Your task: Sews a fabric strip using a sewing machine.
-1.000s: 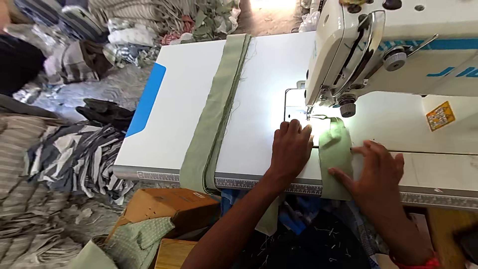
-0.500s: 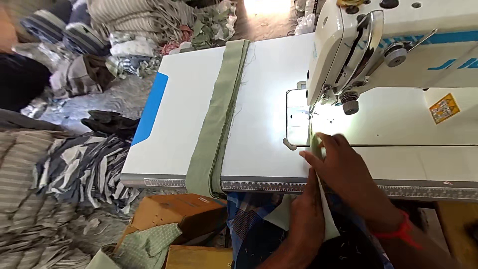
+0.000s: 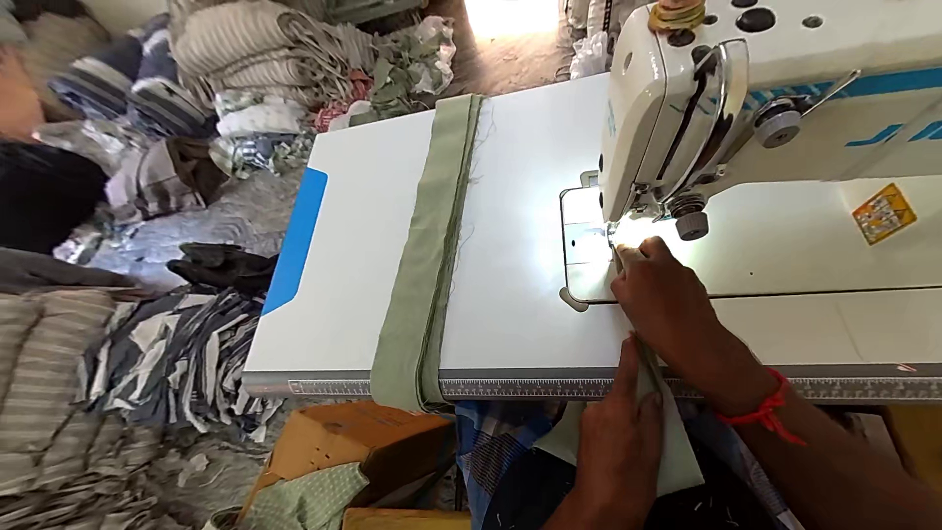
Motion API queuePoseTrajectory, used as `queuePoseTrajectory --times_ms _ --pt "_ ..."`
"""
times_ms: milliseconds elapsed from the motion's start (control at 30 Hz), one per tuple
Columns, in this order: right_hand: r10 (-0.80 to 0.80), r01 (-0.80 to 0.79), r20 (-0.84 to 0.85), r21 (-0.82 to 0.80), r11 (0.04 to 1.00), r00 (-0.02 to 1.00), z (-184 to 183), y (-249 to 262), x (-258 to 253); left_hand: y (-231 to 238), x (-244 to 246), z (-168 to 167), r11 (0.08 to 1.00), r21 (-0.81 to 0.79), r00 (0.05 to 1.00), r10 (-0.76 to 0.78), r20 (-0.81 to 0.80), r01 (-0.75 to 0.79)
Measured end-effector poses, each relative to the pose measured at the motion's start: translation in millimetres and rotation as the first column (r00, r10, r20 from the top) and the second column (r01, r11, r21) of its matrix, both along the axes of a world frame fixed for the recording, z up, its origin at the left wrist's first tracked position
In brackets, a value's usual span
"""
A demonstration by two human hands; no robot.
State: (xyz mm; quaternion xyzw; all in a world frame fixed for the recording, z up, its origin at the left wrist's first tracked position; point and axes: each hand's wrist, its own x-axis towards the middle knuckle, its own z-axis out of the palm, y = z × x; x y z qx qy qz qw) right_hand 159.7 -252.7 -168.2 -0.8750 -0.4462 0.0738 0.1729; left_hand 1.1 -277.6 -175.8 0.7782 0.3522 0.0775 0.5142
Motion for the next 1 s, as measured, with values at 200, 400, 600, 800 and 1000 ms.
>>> queuePoseTrajectory --times_ms 200,400,600,800,1000 --pt "0.000 0.000 0.007 -0.007 1.000 1.000 -7 -20 -11 -3 2 -14 0.996 -0.075 0.987 0.061 0.149 -0.051" --pt "-0.015 0.015 -0.017 0.016 1.000 1.000 -8 -16 -6 -6 1 -17 0.994 -0.096 0.979 0.076 0.188 -0.058" --pt "-0.003 0.003 -0.017 0.029 1.000 1.000 -7 -20 -8 -10 3 -19 0.995 -0.072 0.975 0.083 0.207 -0.069" --pt "-0.015 0.017 -0.043 0.036 0.999 0.999 -7 -20 -7 -13 4 -19 0.995 -0.040 0.980 0.096 0.175 -0.091" --pt "-0.006 0.008 -0.048 0.027 1.000 0.999 -9 -20 -6 -14 5 -20 0.996 -0.037 0.977 0.087 0.195 -0.081"
